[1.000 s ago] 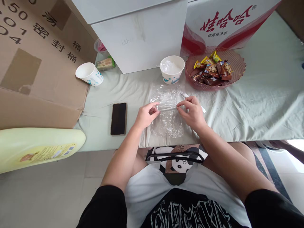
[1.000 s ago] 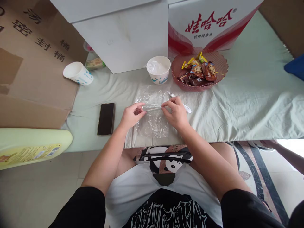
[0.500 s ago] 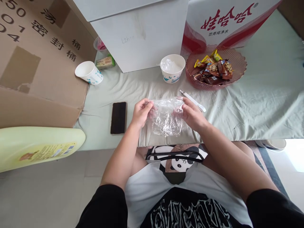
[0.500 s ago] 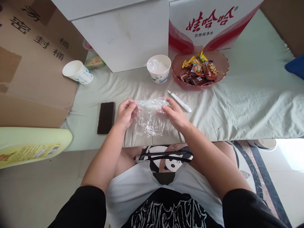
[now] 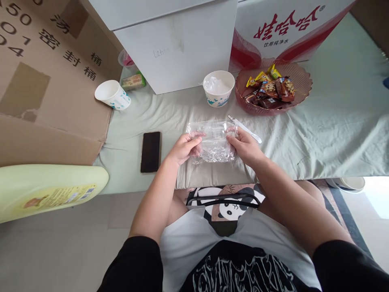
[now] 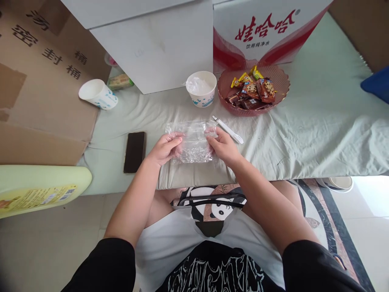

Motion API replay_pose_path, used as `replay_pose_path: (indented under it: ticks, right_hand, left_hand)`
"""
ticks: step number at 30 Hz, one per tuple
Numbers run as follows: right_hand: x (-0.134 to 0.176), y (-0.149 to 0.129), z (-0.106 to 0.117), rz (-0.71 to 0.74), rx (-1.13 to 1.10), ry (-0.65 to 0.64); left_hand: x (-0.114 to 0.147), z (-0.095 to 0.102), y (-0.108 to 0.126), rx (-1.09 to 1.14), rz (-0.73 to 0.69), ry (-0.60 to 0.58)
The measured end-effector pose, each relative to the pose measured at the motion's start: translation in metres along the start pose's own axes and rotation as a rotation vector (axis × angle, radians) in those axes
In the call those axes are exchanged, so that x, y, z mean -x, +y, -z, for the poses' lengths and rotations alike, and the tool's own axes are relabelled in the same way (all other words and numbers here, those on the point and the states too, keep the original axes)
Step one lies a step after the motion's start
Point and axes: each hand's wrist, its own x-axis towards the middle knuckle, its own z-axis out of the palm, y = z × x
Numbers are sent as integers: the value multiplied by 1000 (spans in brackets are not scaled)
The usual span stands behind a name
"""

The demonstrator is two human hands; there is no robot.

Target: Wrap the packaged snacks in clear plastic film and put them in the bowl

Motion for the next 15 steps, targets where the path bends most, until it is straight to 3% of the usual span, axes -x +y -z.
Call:
replay_pose_path:
  ticks: [4, 8, 11, 15]
  right_hand:
    - [-1, -7, 1, 32, -174, 17]
    - [1, -13, 4, 7, -226, -57]
    - [2, -11, 6, -16, -111, -58]
    - [0, -3, 5, -53, -14, 22]
  left_hand:
    - [0, 2, 3, 149, -77, 54]
    - [0, 7, 5, 252, -120, 87]
    - [0, 8, 5, 159, -126, 94]
    - [-4, 10, 0, -66, -253, 52]
